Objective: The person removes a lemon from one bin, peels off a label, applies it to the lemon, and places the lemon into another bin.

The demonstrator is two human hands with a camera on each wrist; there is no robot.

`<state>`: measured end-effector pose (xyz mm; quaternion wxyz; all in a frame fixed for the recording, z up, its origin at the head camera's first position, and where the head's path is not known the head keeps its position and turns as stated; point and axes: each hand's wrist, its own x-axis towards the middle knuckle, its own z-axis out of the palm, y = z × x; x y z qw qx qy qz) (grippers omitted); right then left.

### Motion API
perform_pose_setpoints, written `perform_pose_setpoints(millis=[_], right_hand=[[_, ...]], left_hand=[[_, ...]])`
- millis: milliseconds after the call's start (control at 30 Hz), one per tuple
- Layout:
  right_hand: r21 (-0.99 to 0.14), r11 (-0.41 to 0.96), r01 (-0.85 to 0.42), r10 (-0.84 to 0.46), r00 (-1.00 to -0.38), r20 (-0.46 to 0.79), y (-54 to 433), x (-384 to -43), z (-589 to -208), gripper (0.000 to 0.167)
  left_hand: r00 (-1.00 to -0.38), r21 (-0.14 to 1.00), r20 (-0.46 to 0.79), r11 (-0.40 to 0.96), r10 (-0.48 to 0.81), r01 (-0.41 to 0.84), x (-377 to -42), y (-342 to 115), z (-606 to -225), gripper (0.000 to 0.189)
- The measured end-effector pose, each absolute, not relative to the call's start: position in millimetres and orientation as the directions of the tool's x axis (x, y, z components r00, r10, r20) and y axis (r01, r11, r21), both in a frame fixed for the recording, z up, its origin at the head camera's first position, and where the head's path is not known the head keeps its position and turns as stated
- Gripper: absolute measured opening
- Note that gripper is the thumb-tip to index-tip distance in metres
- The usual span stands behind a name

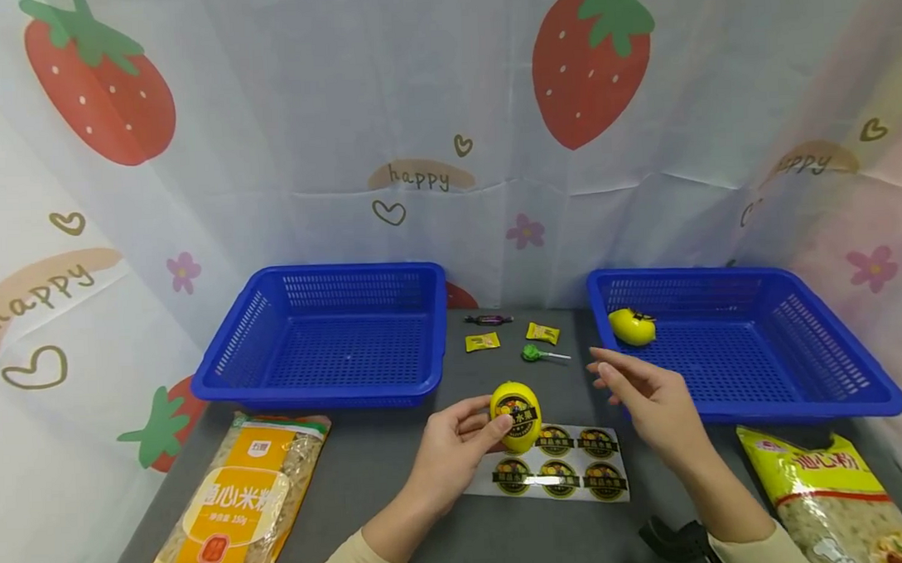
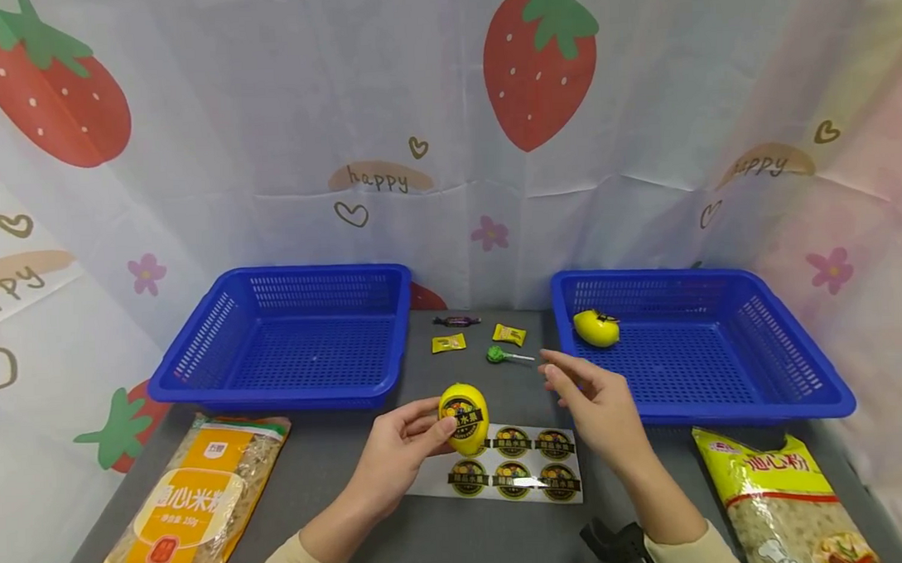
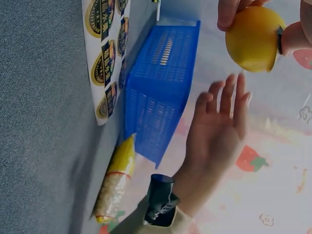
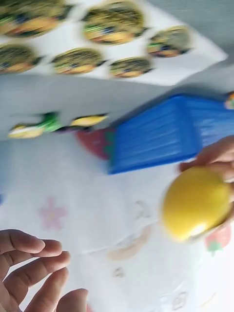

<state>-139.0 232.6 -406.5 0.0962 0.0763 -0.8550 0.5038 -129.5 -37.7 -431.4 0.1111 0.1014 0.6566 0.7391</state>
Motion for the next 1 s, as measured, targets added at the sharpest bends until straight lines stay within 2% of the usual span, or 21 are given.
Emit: perform_pose_setpoints(millis=[167, 433, 567, 867, 1000], right_hand=[[-0.805, 0.554, -0.212, 0.044, -0.958, 0.282, 276, -139, -395, 0.043], [-0.764, 0.646, 0.002, 0.213, -0.961, 0.178, 354, -134, -388, 0.054], [-0.707, 0.703, 0.076, 0.285, -0.941, 0.182, 386, -133, -390, 0.059], [-0.706, 0.707, 0.044, 0.364, -0.879, 0.309, 443, -131, -410, 0.059], [-0.693, 0.710, 0.122, 0.440, -0.846, 0.302, 496, -145, -445, 0.062]], left_hand=[[-0.959, 0.996, -0.010, -0.084, 0.285, -0.035, -130, -38, -432, 0.054], [-0.949, 0.998, -0.029, -0.048, 0.312, -0.047, -129, -38, -433, 0.057], [-0.948, 0.998, -0.025, -0.046, 0.316, -0.042, -129, -37, -432, 0.056], [-0.948, 0.996, -0.046, -0.053, 0.316, -0.065, -133, -36, -430, 0.055], [-0.944, 0.997, -0.053, -0.041, 0.326, -0.070, -134, -33, -431, 0.051]])
